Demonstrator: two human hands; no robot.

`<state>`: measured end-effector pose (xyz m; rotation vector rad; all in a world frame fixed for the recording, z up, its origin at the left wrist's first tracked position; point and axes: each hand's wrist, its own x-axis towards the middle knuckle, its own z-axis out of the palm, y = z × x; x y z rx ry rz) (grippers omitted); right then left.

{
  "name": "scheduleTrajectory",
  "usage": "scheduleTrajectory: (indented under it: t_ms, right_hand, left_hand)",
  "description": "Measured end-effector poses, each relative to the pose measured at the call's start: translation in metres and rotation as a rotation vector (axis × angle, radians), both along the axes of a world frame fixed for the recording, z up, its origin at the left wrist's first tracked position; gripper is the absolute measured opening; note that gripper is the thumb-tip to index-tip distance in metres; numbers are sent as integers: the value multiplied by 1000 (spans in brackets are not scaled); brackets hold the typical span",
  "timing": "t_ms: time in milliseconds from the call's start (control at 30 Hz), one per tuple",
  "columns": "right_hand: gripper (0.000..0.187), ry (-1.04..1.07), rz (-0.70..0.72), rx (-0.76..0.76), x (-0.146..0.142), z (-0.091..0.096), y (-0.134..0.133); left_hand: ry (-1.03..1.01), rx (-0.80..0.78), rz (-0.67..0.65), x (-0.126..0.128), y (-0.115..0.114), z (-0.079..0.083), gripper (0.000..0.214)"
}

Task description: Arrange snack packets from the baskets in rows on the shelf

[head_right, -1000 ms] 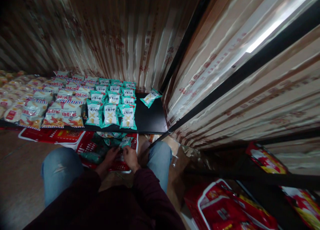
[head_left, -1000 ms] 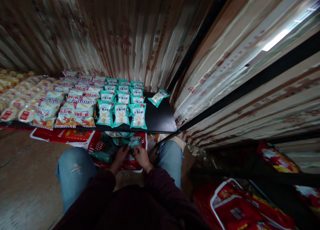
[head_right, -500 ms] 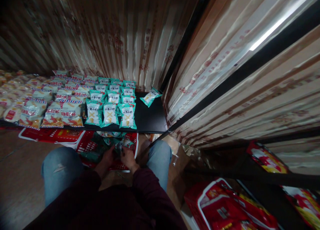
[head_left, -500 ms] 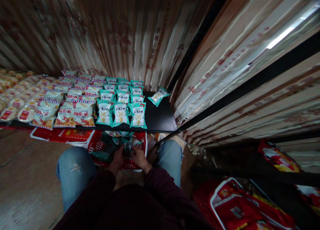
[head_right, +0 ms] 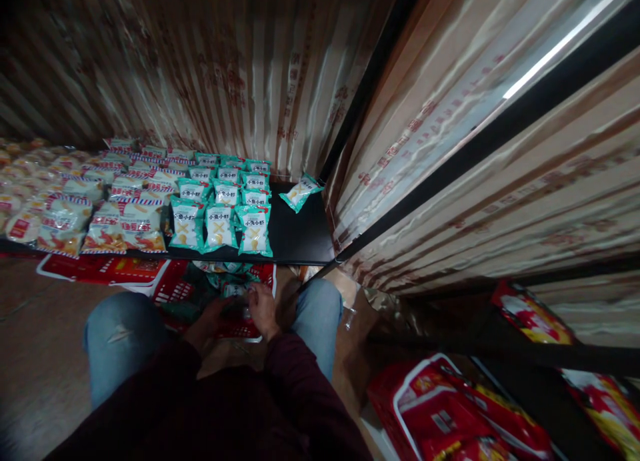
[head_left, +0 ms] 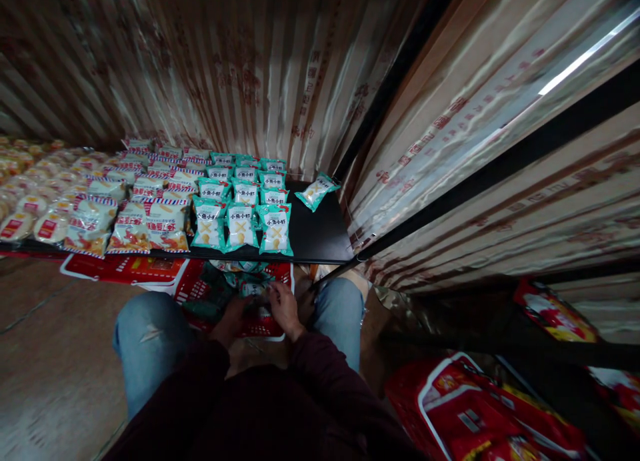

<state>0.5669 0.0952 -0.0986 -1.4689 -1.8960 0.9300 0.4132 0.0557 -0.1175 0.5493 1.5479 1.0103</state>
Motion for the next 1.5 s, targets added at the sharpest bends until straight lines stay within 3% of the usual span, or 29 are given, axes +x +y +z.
scheduleTrajectory:
  t_ms: [133, 300, 467, 667, 867, 967, 1167, 1367, 1500]
  right_hand:
    - [32, -51, 43, 33, 3, 5, 12]
    - [32, -64, 253, -225, 7, 17, 15]
    - [39, 198, 303, -352, 15, 28, 16]
    - [44, 395, 198, -380, 21, 43, 10]
    - [53, 641, 247, -621, 23, 67, 1]
    - [52, 655, 243, -672, 22, 75, -3]
    - [51, 703, 166, -604, 21, 88, -8]
    - [45, 564, 87, -332, 28, 92, -5]
    - [41, 418, 6, -183, 29, 95, -1]
  left_hand:
    - [-135, -48, -4, -8, 5, 16, 31]
    - [-240, -74, -185, -28, 15, 46, 50]
    - [-171, -10, -302, -36, 28, 72, 50]
    - [-178, 32, -236, -25, 31, 94, 52]
    - [-202, 29, -101, -16, 29, 108, 48]
    - [-199, 28, -75, -13, 32, 113, 44]
    - [44, 217, -36, -11, 35, 123, 37]
    - [407, 396, 168, 4, 14, 140, 33]
    - [619, 538, -3, 29, -8, 145, 25]
